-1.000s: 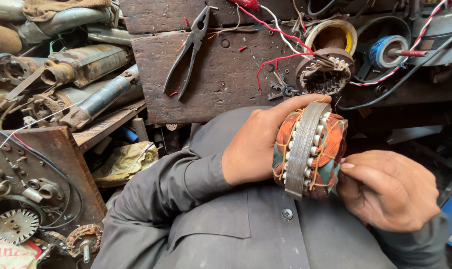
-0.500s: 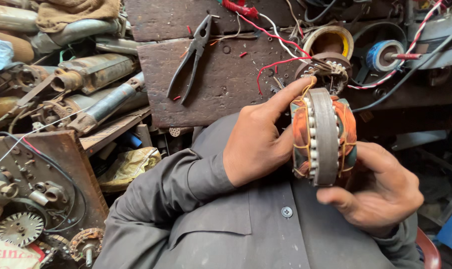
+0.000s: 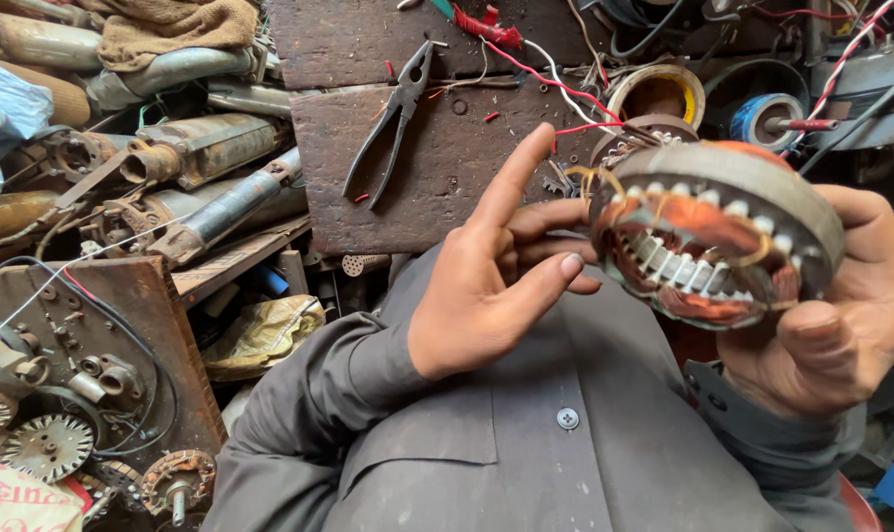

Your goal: The person holds a motor stator and repeatedly adjusts and presses the copper windings with their fingers. They rotate the stator to access different sections, ensuring the coils are seated correctly within the slots. The person occasionally points to specific areas of the winding while holding the component.

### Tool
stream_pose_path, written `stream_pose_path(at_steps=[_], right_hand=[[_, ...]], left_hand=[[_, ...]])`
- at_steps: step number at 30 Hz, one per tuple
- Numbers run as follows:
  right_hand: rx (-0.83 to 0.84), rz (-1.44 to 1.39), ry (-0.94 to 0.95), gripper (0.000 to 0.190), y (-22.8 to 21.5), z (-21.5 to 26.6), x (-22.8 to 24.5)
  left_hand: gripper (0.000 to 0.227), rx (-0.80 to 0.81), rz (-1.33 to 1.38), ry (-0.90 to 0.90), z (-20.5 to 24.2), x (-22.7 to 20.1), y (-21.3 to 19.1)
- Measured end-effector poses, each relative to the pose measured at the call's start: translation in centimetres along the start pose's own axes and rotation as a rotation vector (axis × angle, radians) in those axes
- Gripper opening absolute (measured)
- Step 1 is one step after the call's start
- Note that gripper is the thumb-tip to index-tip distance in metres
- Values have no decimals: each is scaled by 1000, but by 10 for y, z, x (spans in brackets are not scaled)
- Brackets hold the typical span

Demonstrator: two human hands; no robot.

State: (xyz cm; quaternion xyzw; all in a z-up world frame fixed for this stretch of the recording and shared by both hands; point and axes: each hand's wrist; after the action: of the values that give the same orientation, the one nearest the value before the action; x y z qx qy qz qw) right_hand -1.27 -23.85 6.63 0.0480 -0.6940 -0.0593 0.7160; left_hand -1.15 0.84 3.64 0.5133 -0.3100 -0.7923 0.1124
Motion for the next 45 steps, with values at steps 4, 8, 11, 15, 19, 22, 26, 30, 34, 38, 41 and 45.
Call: stream_pose_path(at_steps=[4,8,11,15,19,22,26,30,34,38,41,45], right_hand=[[70,45,-15,66,-2,-3,5],[167,-35,2,61,-3,-7,10],[226,-64,-22,61,0,-12,13],[228,-40,-76,59,9,-16,14],[210,54,-106,64,16,-18,20],[201,48,-141,64,21,-17,18],[276,228,-154,66,6,-18,17],[355,357,-155,69,-10,-17,19],[399,67,41,61,1,-23,25],[420,-186,243,58,10,-29,41],[394,-185,283,60,11,-31,40],[413,-170,194,54,12,-29,35]], left_hand=[[88,61,140,-34,5,-2,-7],[93,78,163,-18,8,-5,-7],[98,48,112,-4,11,-7,-4],[102,13,44,23,11,-9,-1],[95,-41,-98,89,10,-7,5],[80,-91,-238,131,4,-5,13],[59,-163,-487,114,-1,-5,17],[57,-175,-530,171,-1,-6,18],[49,-148,-465,178,4,-6,17],[34,-94,-334,184,8,-5,15],[27,-75,-211,147,8,-3,14],[35,-40,-218,110,9,2,4]])
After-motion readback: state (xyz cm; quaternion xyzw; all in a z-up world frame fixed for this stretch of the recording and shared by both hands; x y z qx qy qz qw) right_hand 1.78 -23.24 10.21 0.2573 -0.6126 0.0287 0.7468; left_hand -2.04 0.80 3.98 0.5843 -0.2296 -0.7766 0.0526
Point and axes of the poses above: each hand's wrist, its own z-axis away from the middle knuckle, its own y-axis out of the palm, x = y × z, and after that the axes turned 2 degrees about -y, right-handed
